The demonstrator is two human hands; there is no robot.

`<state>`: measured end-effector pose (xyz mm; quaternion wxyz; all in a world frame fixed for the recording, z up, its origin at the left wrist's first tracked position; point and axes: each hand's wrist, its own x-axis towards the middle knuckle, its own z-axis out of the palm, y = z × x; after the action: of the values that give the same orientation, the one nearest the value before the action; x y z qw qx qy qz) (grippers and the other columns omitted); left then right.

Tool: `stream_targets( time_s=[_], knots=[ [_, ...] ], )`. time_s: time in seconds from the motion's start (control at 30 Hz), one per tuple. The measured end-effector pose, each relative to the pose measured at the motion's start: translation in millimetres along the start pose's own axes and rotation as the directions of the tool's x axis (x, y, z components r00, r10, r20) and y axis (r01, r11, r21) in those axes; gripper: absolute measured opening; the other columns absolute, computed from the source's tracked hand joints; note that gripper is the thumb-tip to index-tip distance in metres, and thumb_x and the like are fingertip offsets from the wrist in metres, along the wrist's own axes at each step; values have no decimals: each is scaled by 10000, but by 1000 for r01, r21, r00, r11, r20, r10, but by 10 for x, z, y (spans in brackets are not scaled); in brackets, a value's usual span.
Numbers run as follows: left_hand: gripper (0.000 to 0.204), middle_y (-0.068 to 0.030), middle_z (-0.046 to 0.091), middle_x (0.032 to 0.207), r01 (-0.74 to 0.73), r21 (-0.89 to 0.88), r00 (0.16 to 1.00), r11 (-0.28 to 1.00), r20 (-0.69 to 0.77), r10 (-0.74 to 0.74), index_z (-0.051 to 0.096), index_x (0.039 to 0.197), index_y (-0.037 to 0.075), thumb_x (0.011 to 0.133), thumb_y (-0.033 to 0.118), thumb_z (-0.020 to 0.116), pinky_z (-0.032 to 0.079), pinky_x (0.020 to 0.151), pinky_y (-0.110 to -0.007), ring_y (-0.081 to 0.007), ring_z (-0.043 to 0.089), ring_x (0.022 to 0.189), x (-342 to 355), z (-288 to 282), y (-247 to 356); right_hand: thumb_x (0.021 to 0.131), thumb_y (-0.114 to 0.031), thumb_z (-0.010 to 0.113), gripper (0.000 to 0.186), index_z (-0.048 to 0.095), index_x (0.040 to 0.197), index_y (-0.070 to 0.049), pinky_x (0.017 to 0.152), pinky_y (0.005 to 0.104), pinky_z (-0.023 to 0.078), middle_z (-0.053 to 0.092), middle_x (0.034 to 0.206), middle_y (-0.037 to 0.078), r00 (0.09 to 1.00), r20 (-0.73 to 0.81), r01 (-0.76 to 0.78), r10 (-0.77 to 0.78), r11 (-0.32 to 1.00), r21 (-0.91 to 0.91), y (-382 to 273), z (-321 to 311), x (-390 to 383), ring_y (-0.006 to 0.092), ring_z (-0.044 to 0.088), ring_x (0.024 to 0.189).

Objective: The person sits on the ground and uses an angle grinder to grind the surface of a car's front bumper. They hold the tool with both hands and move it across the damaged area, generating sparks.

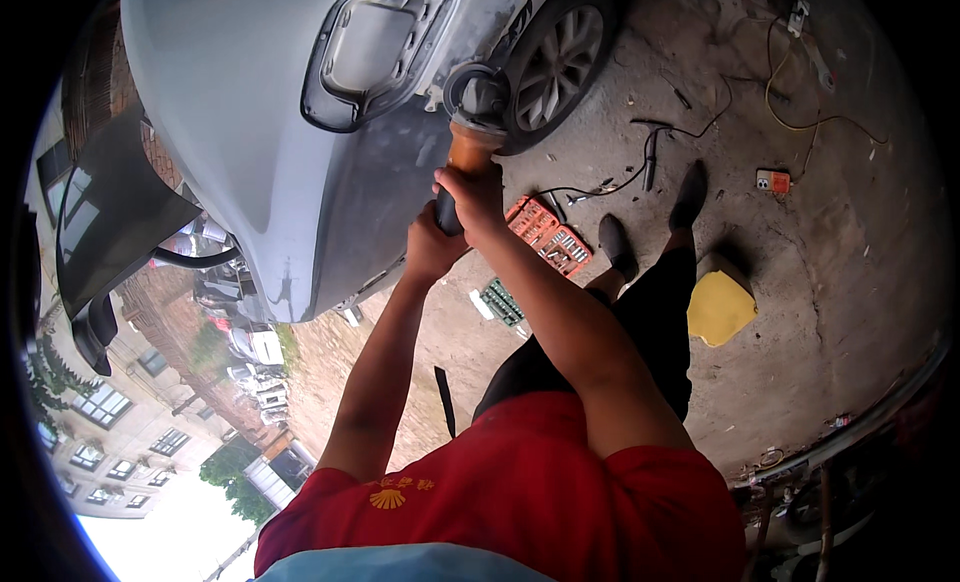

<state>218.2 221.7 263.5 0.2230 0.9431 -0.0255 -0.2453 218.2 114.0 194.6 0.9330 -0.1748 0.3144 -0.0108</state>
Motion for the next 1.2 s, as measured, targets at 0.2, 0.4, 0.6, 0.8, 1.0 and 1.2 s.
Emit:
stream_targets(
  time_s=[0.2, 0.4, 0.6, 0.8, 1.0, 1.2],
  knots=[
    [692, -208, 814, 1015, -14, 14, 1000, 1000, 0, 14, 688, 1172, -60, 726, 369, 998, 610, 836, -438, -315, 820, 987, -135, 50, -177, 939, -101, 808, 155, 714, 1022, -10, 811, 358, 600, 735, 932, 61, 1000, -17, -21, 22, 999, 44, 160, -35, -128, 193, 729, 838],
    [659, -243, 807, 1021, 2, 20, 1000, 1000, 15, -3, 687, 1143, -58, 734, 365, 983, 611, 838, -464, -367, 812, 995, 63, -26, 113, 930, -100, 816, 166, 700, 1014, -17, 802, 358, 595, 736, 921, 62, 999, 30, 13, -13, 1000, 14, -81, 8, 78, 190, 731, 836],
    [680, -290, 799, 1053, -6, -46, 1000, 999, 13, 7, 684, 1165, -61, 726, 361, 988, 623, 877, -479, -422, 806, 1059, -289, 188, -103, 941, -123, 803, 142, 739, 995, -9, 820, 360, 594, 747, 913, 73, 995, -34, -89, 90, 995, 43, 115, -184, -214, 201, 737, 842],
    [627, -263, 805, 1009, -5, 22, 1000, 1000, -17, 5, 672, 1152, -54, 770, 352, 959, 621, 834, -475, -415, 813, 987, -39, 189, 232, 931, -126, 820, 188, 731, 1033, 4, 809, 361, 603, 750, 919, 73, 999, 38, -17, 16, 999, 28, -167, -182, 46, 204, 742, 834],
    [693, -268, 802, 1088, 27, -24, 999, 999, -18, -27, 641, 1212, -60, 770, 360, 971, 619, 865, -470, -409, 809, 1042, -345, 161, 93, 910, -131, 839, 213, 733, 1036, 4, 803, 375, 604, 759, 927, 90, 991, 20, -134, 135, 989, -63, -33, -160, -215, 207, 754, 837],
    [678, -288, 801, 1051, 46, 57, 999, 997, 2, -46, 642, 1194, -70, 777, 359, 959, 618, 848, -482, -434, 808, 1022, -150, 87, 358, 927, -139, 827, 195, 733, 1029, -2, 801, 364, 598, 748, 917, 78, 993, 76, -91, 86, 993, 76, -265, -103, -61, 202, 746, 856]
  ],
)
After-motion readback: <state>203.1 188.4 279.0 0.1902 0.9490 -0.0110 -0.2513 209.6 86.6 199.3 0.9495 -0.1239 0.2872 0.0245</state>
